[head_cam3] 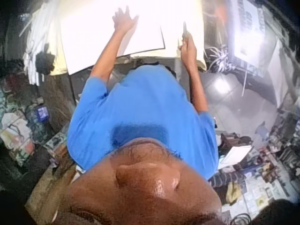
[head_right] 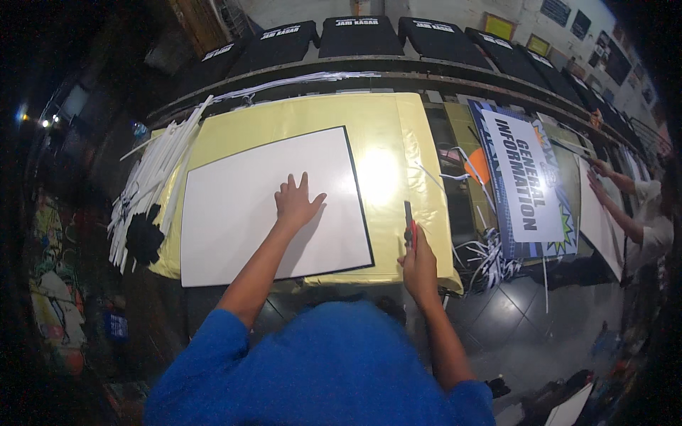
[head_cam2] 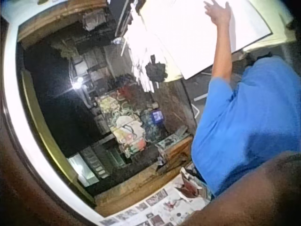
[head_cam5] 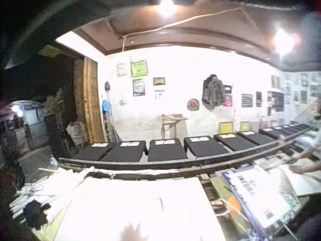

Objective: The person uses a red utility knife to cut a large white sheet of material placed on a yellow-covered table. They repeatedly align the sheet, cut along the edges, and remove the trimmed pieces, stacking the finished white sheets on the floor.

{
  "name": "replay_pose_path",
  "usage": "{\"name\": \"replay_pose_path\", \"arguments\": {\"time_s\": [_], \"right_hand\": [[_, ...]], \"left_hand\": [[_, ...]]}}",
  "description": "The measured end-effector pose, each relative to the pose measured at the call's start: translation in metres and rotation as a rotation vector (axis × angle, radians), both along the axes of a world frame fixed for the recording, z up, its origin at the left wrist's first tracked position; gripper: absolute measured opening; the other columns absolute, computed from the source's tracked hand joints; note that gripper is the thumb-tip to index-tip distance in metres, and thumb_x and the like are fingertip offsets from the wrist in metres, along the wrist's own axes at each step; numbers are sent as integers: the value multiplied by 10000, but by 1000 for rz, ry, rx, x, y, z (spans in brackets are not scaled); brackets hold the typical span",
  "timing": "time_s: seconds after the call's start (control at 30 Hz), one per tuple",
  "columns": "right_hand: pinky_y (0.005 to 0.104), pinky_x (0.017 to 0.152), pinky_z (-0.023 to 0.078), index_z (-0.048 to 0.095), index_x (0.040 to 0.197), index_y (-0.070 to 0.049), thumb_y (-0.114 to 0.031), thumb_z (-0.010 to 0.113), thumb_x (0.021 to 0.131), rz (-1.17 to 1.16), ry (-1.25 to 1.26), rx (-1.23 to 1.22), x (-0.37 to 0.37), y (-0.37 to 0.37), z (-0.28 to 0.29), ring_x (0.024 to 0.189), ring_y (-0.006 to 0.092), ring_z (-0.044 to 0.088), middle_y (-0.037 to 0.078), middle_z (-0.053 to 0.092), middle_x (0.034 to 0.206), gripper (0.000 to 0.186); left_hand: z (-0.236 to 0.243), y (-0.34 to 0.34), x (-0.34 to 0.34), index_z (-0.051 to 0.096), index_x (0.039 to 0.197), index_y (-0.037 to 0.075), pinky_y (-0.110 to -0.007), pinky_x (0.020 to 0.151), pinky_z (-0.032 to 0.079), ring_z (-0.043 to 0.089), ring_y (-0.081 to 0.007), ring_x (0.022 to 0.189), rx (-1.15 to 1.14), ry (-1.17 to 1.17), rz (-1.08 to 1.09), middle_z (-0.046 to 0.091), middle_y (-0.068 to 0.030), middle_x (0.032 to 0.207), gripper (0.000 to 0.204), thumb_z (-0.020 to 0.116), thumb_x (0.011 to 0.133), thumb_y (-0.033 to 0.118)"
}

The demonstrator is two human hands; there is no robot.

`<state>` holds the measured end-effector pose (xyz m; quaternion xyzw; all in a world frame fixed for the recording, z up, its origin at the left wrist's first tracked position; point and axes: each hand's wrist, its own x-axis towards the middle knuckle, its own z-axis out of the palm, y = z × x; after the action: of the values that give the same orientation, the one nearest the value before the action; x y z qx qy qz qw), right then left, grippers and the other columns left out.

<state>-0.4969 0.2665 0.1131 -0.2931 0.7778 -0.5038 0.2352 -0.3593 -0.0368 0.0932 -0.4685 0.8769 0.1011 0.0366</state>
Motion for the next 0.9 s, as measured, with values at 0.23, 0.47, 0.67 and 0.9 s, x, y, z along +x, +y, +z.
{"name": "replay_pose_path", "arguments": {"time_s": [0.23,0.47,0.67,0.9], "right_hand": [[474,867,509,440,1427,-46,-7,451,919,63,483,48,-26,-157,-17,999,417,648,247,649,1172,509],[495,811,523,498,1400,-94,0,510,874,114,502,359,-52,-282,-3,941,423,662,257,675,1025,534],[495,779,542,475,1386,-67,-140,610,912,177,567,409,-79,-327,-31,915,404,671,246,678,958,498],[484,765,534,497,1408,-77,-46,544,874,172,570,385,-80,-332,-40,870,407,672,250,682,936,537]], "left_hand": [[-19,-79,-31,327,1541,179,-623,1167,163,140,-387,1503,-164,178,-429,207,-208,1612,845,588,871,624],[-37,-87,-43,283,1561,231,-691,1141,92,124,-362,1513,-87,96,-406,192,-192,1622,882,545,853,686],[-32,-86,-40,275,1564,219,-671,1156,46,102,-352,1518,-48,105,-395,157,-173,1636,866,545,867,656],[-32,-86,-40,291,1557,214,-672,1155,43,95,-351,1519,-64,129,-390,163,-173,1633,844,557,874,630]]}}
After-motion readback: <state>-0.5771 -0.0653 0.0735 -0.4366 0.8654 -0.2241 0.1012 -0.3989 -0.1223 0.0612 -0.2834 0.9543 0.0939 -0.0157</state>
